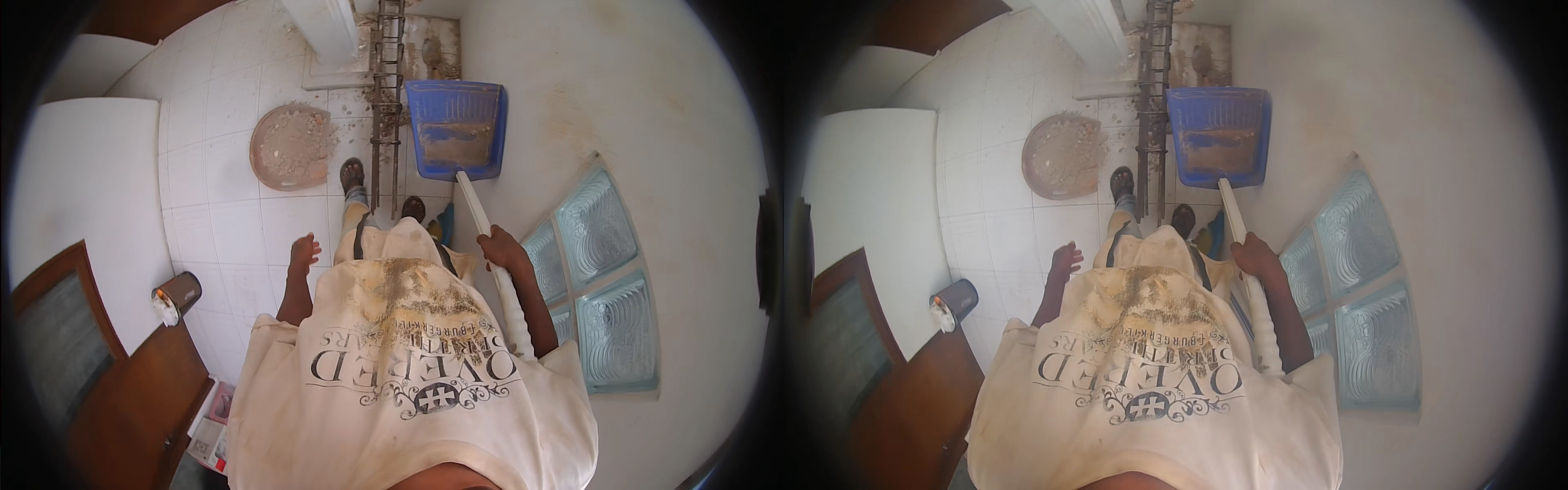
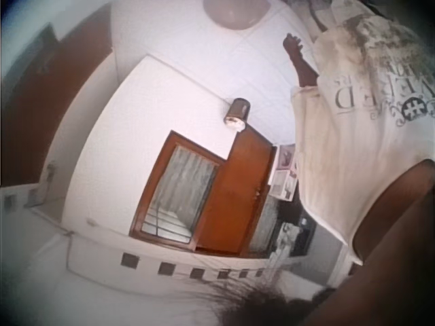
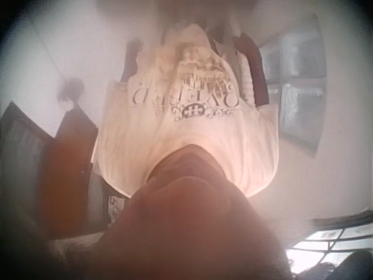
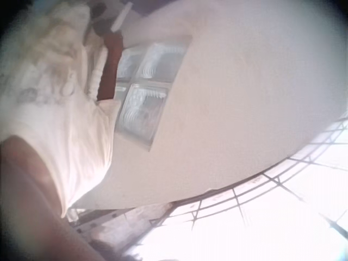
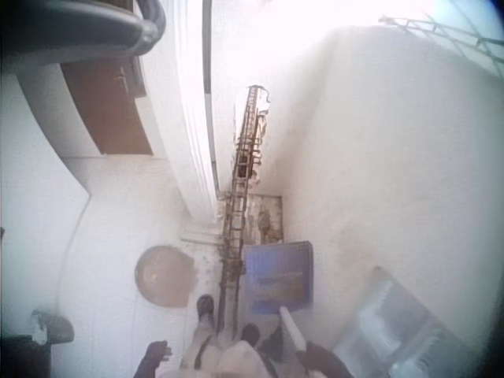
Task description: The person sweeps construction debris on a tiled floor using a broom and dustpan, then scoops the debris into a shallow tray. The person continues sweeping and collecting debris into the dustpan and tray throughout the clip.
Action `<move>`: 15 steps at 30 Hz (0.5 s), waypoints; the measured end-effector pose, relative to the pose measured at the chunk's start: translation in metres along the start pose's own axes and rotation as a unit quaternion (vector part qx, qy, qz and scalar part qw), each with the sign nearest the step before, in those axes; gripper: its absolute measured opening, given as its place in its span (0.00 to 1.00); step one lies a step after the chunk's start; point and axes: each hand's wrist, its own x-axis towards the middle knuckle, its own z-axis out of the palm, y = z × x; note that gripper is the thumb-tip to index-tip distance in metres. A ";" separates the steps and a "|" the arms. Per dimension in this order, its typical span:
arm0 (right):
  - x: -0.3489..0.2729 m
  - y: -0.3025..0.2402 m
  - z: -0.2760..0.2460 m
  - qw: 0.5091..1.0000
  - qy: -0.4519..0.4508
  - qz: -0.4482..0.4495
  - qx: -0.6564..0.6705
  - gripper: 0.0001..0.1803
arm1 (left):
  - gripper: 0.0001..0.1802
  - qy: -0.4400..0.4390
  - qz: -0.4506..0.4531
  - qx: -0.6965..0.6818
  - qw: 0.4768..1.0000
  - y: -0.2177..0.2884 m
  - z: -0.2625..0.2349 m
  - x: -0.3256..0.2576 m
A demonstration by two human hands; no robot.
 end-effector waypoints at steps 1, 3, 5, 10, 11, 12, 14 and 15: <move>0.015 0.000 0.003 0.999 -0.020 -0.002 0.027 0.26 | 0.24 0.003 0.023 -0.005 1.000 0.014 -0.005 -0.006; 0.048 -0.005 0.014 0.993 -0.061 0.008 0.100 0.25 | 0.25 0.008 0.051 -0.036 0.998 0.040 -0.020 -0.021; 0.082 -0.013 0.033 0.982 -0.093 0.026 0.165 0.24 | 0.26 0.017 0.082 -0.058 0.995 0.058 -0.031 -0.035; 0.124 -0.023 0.040 0.961 -0.124 0.049 0.244 0.22 | 0.25 0.075 0.075 -0.079 0.991 0.035 -0.057 -0.040; 0.123 -0.021 0.034 0.959 -0.124 0.063 0.246 0.21 | 0.25 0.075 0.077 -0.079 0.991 0.017 -0.066 -0.031; 0.118 -0.018 0.027 0.956 -0.133 0.072 0.252 0.21 | 0.25 0.078 0.023 -0.078 0.994 -0.006 -0.076 -0.020; 0.106 -0.008 0.015 0.964 -0.136 0.082 0.215 0.20 | 0.25 0.037 -0.033 -0.077 0.996 -0.055 -0.097 0.012; 0.100 -0.001 0.012 0.973 -0.131 0.083 0.173 0.20 | 0.25 0.015 -0.044 -0.025 0.999 -0.076 -0.107 0.032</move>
